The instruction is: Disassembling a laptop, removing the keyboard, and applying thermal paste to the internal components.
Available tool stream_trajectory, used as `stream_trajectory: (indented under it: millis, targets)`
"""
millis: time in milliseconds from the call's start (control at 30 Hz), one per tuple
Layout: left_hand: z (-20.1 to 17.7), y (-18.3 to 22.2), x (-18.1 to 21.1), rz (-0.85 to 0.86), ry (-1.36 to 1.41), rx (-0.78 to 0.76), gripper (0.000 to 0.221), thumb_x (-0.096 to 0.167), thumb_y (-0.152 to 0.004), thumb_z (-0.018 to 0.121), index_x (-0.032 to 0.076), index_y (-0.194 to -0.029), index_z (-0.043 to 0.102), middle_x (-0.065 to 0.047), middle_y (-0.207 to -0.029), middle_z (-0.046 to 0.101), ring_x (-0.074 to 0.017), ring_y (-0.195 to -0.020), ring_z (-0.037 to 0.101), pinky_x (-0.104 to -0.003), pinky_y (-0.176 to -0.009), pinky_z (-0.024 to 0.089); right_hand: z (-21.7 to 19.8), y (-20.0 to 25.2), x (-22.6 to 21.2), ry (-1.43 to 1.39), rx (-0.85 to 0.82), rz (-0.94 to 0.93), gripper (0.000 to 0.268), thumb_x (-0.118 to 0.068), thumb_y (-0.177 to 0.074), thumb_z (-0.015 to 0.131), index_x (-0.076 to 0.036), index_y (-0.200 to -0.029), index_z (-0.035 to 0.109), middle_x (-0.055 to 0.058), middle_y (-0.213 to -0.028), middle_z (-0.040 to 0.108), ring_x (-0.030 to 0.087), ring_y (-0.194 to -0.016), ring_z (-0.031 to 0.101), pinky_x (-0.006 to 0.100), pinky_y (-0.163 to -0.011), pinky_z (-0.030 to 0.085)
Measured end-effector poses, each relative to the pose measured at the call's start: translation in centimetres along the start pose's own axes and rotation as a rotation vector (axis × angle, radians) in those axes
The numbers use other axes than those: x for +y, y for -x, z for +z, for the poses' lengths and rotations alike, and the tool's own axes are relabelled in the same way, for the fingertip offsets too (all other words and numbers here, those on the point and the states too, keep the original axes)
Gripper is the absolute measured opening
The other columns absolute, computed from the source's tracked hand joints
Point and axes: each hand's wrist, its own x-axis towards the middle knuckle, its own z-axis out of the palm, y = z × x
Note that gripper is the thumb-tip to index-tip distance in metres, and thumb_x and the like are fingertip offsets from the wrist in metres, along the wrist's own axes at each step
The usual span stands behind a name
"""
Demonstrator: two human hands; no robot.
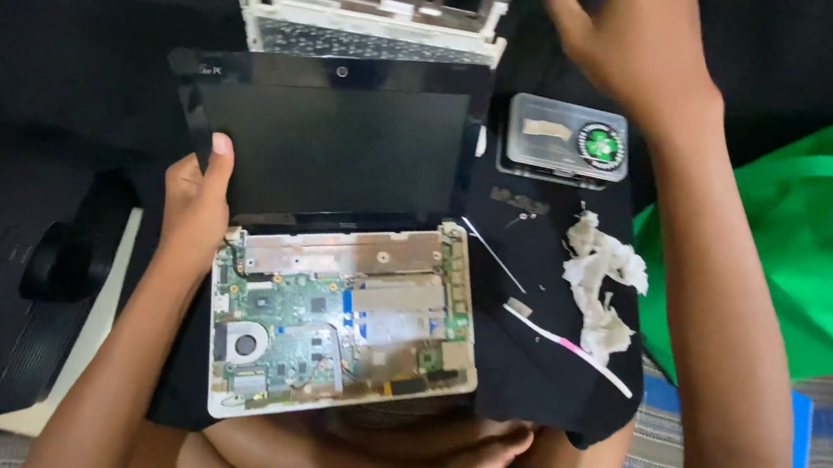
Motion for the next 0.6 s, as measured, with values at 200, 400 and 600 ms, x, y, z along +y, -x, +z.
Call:
stream_trajectory:
  millis: [200,400,600]
  targets:
    - [-0.3,-2.2,-3.0,0.038,-0.063,0.031,0.050,0.056,-0.110,0.054,0.011,-0.091,0.064,0.005,-0.087,0.059,-0.0042,-0.086,0.054,-0.026,-0.071,0.045,1.0,10.7,2.7,-0.295,-0.078,0.361,0.028,-0.012,-0.097,0.080,0.001,-0.117,0.064,0.016,-0.103,0.071,0.027,-0.092,0.069,0.040,-0.081,0.052]
    - [-2.2,-2.0,-2.2,0.191,-0.283,0.003,0.044,0.041,-0.120,0.055,0.006,-0.096,0.064,0.005,-0.094,0.055,-0.0066,-0.096,0.049,-0.029,-0.081,0.041,3.4,15.0,1.9,-0.357,-0.290,0.528,0.101,-0.053,-0.068,0.090,-0.013,-0.151,0.050,0.025,-0.154,0.042,0.042,-0.141,0.037,0.054,-0.112,0.031]
    - [-3.1,-1.7,-0.1,0.114,-0.070,0.021,0.044,0.038,-0.119,0.051,0.021,-0.081,0.036,0.007,-0.058,0.019,-0.0024,-0.054,0.022,-0.025,-0.054,0.020,4.9,12.7,4.0,-0.214,-0.543,0.412,0.114,-0.055,-0.064,0.091,-0.002,-0.153,0.044,0.019,-0.144,0.053,0.038,-0.132,0.044,0.054,-0.102,0.036]
